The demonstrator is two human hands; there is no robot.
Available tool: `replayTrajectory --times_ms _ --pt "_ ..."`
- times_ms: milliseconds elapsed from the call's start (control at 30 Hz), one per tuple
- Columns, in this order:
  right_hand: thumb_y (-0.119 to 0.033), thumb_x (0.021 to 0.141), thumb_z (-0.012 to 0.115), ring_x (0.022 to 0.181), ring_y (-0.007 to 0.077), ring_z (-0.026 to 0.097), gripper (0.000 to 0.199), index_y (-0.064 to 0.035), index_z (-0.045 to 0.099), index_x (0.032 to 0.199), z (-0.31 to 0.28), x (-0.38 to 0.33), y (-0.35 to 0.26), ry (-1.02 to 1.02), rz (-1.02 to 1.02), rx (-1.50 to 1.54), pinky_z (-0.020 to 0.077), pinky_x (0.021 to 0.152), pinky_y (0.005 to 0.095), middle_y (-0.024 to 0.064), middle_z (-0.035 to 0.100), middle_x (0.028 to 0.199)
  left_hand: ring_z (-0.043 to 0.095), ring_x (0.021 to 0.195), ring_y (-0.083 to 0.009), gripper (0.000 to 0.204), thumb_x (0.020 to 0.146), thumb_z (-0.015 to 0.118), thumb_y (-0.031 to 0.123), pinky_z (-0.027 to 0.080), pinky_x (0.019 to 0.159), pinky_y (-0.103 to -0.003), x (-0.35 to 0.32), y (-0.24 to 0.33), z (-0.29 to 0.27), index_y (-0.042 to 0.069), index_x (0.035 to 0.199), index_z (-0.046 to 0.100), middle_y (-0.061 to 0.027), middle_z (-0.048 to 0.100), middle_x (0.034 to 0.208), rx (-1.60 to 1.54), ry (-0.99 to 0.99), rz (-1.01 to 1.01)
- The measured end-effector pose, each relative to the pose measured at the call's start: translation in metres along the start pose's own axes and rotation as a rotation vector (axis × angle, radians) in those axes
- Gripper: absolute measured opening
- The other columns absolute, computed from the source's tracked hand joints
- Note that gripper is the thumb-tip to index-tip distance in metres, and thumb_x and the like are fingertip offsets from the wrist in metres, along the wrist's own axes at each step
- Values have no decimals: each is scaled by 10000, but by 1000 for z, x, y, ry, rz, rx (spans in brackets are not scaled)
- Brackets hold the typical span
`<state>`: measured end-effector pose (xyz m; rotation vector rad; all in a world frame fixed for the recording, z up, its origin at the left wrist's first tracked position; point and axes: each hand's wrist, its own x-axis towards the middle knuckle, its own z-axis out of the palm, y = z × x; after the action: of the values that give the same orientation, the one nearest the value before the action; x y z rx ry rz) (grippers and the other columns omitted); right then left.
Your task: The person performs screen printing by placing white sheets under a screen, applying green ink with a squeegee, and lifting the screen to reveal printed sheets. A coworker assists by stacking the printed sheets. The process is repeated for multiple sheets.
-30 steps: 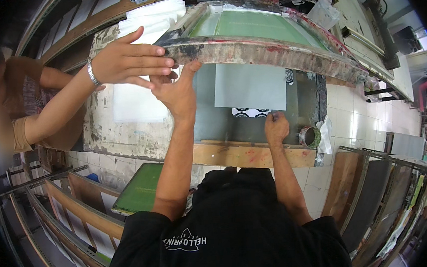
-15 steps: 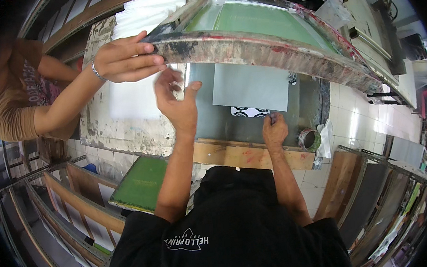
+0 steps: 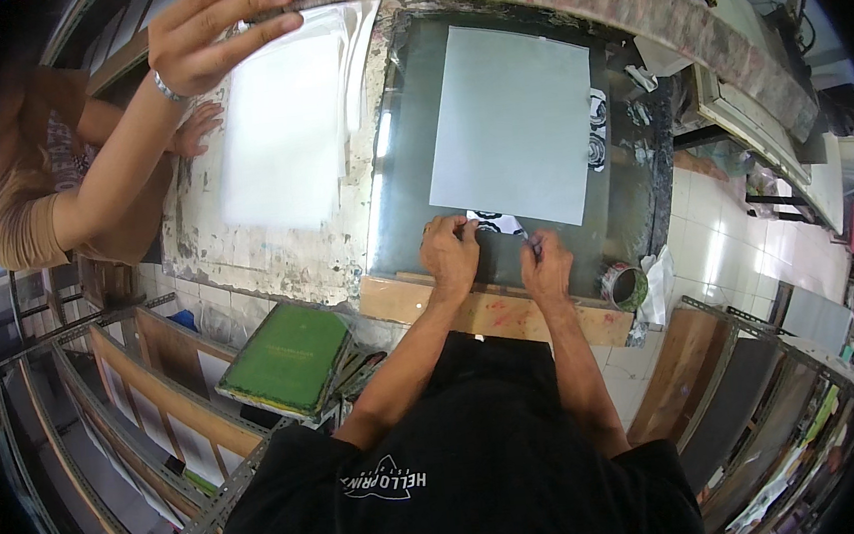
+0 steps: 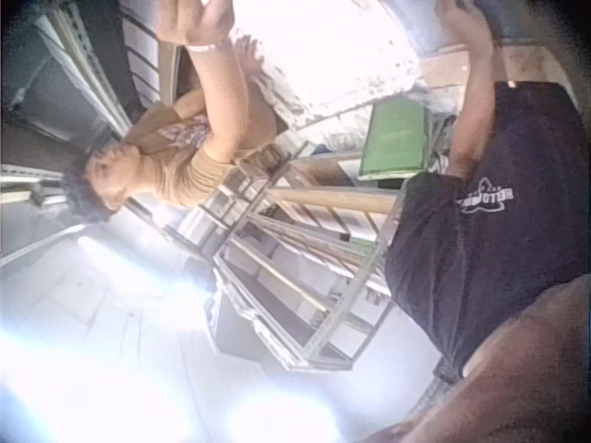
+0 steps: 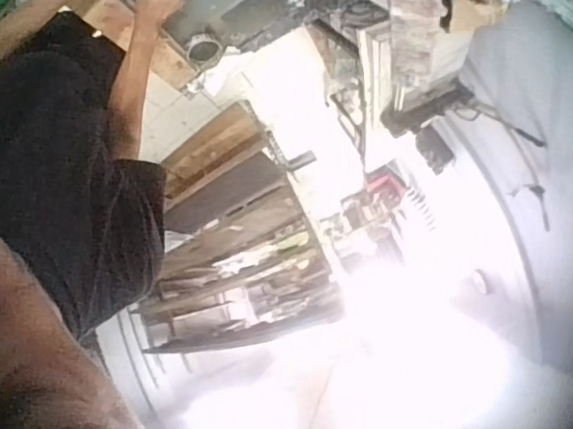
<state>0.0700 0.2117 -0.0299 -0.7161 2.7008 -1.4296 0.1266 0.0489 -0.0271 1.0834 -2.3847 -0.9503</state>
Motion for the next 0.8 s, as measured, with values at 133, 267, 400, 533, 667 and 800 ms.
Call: replayTrajectory --times_ms 133,267,400,533,667,800 --pt "-4 833 712 619 302 618 214 -8 563 987 -6 2 -21 -58 -95 37 497 557 407 147 609 774 644 833 -344 122 823 792 123 505 745 -456 2 0 3 38 834 705 -116 676 878 8 0 19" --pt "3 835 705 612 292 610 215 1 570 1002 -15 2 -38 -37 -131 79 481 543 394 143 603 764 635 829 -355 117 840 770 100 496 745 -459 3 -1 7 26 826 679 -127 674 879 21 -13 9" --pt "-8 862 688 566 196 558 157 15 584 978 -22 -9 -38 25 22 206 449 530 346 101 583 706 642 816 -347 126 863 754 95 494 739 -449 3 -9 3 8 842 665 -141 678 875 -133 -10 -59" --pt "-31 884 687 571 95 496 114 21 596 929 -14 -11 -15 152 262 299 423 530 299 54 560 659 669 717 -281 183 901 752 149 514 683 -392 3 0 -16 -27 881 705 -155 720 828 -189 -96 -142" --pt "-41 877 747 619 76 529 171 18 601 945 -7 -7 7 219 530 340 449 569 268 10 610 717 682 717 -262 218 871 782 188 526 697 -381 5 0 -11 -22 881 725 -137 725 793 -149 -77 -176" --pt "-30 869 771 697 71 572 317 24 552 1091 7 -3 7 371 524 389 476 641 242 21 657 803 690 704 -253 223 852 793 201 532 701 -377 7 5 -11 -15 872 740 -124 732 776 -132 -73 -250"
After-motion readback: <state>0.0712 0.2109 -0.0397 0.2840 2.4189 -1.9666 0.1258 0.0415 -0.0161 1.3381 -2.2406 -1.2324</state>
